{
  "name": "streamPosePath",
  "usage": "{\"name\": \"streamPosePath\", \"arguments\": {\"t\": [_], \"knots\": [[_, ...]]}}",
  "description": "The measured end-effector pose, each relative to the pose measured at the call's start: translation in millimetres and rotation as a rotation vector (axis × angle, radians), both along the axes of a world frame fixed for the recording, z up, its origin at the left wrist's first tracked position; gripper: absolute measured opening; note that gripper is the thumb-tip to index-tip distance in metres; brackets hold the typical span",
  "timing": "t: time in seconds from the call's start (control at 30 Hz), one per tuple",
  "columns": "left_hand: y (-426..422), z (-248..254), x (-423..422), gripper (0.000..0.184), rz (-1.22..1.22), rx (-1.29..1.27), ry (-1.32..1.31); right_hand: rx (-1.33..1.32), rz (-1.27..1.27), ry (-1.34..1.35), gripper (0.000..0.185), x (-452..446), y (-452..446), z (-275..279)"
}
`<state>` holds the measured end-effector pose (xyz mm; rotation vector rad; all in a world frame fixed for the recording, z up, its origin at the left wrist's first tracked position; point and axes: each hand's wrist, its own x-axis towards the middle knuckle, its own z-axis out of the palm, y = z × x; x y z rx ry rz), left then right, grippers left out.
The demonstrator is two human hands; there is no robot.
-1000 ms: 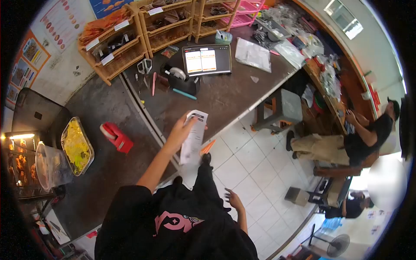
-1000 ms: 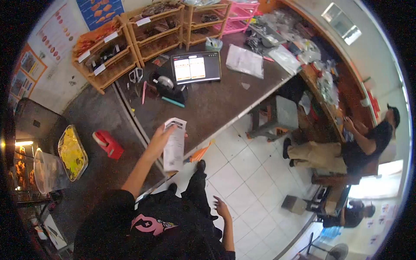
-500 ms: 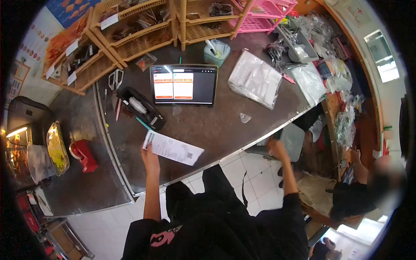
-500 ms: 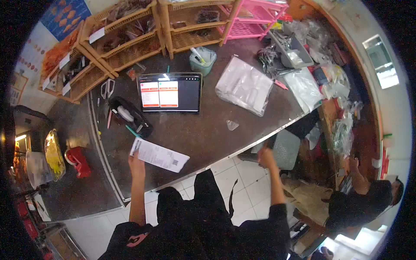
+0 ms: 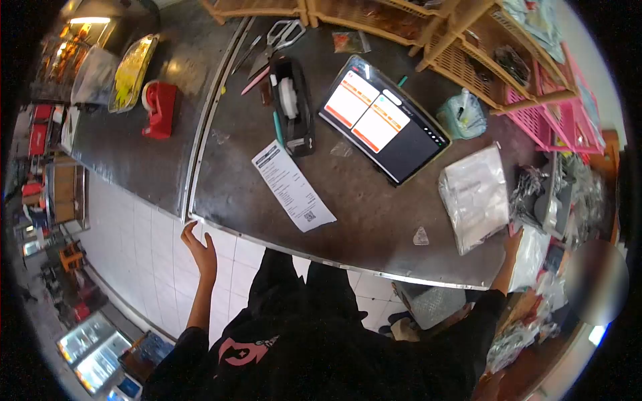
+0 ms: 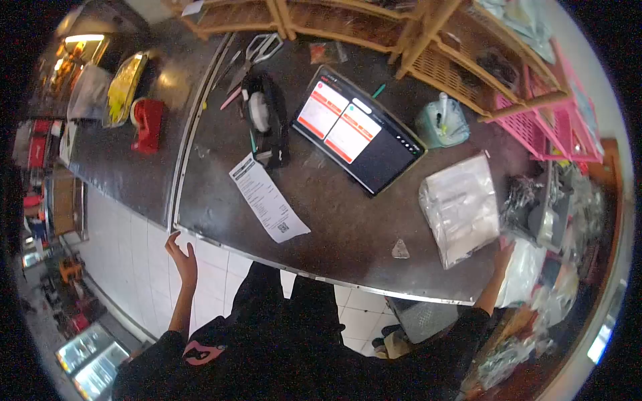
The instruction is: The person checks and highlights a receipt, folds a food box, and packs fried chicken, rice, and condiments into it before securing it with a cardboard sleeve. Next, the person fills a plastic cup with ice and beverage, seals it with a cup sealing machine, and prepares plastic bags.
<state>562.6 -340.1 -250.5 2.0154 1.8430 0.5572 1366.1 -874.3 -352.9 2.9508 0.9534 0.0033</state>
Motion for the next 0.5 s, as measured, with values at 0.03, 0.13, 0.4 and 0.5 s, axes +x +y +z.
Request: {"name": "streamPosePath", "arguments": {"t": [0.03, 0.13, 0.4, 0.5], "knots": [[-12.1, -0.6, -1.3, 0.044, 0.025, -0.007, 0.014, 0.231, -0.103, 0.179, 0.056, -0.2, 9.5, 3.3], [-36.7, 1.7, 1.7, 0.042, -0.014, -0.014, 0.043, 0.054, -0.083, 0.038, 0.048, -22.6, 41.2, 19.1], [-38.6, 17.1, 82.9, 0.041, -0.225, -0.042, -0.142, 0.516, -0.217, -0.069, 0.026, -157.1, 182.4, 125.3], [-19.8, 10.0, 107.3, 0.047, -0.284, -0.047, -0.274, 0.629, 0.299, 0.414, 0.007, -311.1, 301.4, 194.0]]}}
